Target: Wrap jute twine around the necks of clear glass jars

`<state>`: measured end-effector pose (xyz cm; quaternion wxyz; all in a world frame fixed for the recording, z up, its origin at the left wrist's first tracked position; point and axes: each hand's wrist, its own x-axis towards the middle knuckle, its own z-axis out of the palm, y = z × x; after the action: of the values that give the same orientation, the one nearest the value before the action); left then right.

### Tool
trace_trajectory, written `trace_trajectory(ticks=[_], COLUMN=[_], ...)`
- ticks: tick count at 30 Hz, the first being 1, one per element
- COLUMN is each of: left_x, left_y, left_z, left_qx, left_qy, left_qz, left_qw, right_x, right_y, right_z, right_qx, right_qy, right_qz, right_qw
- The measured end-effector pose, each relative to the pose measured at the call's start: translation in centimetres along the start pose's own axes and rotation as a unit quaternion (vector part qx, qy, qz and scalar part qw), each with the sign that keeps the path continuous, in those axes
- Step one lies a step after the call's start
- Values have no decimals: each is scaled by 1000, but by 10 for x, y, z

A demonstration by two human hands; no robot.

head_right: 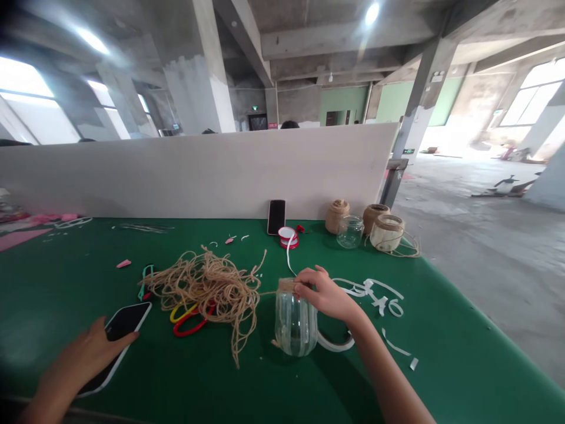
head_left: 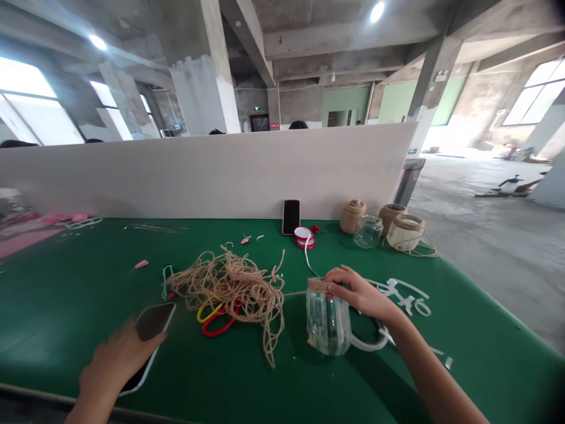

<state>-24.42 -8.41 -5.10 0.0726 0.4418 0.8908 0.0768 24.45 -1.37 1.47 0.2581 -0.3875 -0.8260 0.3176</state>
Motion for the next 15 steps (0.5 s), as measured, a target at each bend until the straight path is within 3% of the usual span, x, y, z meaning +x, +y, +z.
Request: trace_trajectory(ticks=[5,15], left_x=[-2,-21], left_y=[3,20], left_z=[4,10], left_qx=[44,50], left_qy=[-47,-64], left_qz=[-39,-47], left_qw=[997,996], right_x=[0,0], right_y=[0,-2], right_z=[0,-1], right_qx=[-4,-10], right_qy=[2,1], right_qz=[2,-9], right_qw=[1000,1000])
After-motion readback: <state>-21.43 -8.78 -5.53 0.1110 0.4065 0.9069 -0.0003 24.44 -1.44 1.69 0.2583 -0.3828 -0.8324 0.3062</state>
